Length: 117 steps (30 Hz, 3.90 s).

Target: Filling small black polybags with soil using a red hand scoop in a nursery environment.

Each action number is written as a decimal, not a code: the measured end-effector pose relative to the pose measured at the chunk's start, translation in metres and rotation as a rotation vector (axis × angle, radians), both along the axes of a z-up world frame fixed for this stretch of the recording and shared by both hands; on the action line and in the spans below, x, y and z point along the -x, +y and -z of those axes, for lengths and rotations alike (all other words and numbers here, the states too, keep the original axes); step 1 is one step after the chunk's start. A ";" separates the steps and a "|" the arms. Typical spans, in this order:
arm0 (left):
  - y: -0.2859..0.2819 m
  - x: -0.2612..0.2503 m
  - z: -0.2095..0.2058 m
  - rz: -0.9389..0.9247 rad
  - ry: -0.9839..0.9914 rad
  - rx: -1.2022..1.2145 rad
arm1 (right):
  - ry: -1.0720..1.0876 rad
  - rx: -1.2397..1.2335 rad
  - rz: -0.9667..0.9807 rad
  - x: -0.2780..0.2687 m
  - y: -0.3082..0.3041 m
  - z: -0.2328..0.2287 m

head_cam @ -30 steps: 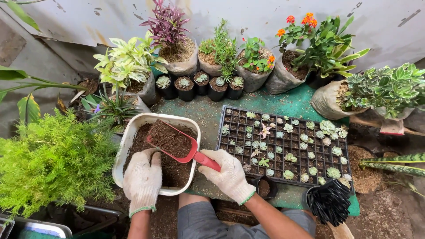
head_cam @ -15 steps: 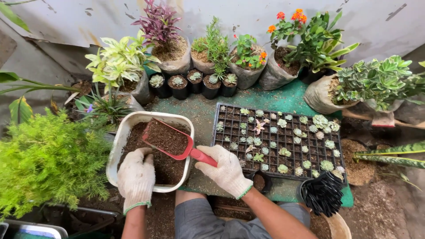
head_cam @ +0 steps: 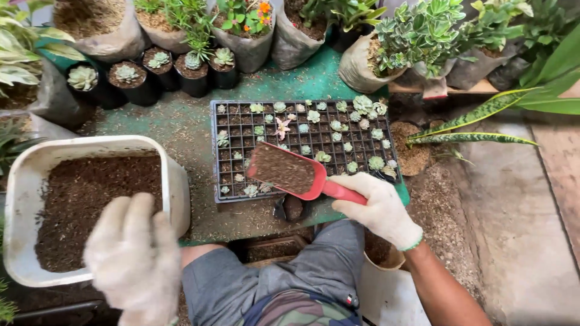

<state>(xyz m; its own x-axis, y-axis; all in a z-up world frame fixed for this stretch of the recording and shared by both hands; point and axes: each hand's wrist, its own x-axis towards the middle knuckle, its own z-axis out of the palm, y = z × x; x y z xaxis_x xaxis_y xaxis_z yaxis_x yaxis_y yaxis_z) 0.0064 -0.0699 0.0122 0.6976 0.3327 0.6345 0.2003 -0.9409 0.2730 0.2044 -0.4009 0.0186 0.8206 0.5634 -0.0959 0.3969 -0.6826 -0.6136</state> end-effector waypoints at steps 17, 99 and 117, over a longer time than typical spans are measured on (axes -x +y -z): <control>-0.148 -0.060 0.097 0.311 0.611 0.392 | 0.119 0.249 0.021 -0.011 -0.100 0.053; -0.146 -0.068 0.085 0.355 0.396 0.547 | -0.197 0.490 -0.161 -0.015 -0.015 -0.076; 0.074 0.020 0.022 -0.583 0.673 0.532 | -0.281 0.620 -0.774 0.065 0.242 -0.138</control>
<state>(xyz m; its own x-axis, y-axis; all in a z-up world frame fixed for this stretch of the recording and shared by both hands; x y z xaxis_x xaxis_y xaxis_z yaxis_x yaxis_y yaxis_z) -0.0131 0.0042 -0.0099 0.4941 0.8555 -0.1549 0.8509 -0.4393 0.2881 0.1397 -0.1584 0.1563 0.2917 0.8638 -0.4109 0.9372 -0.3440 -0.0578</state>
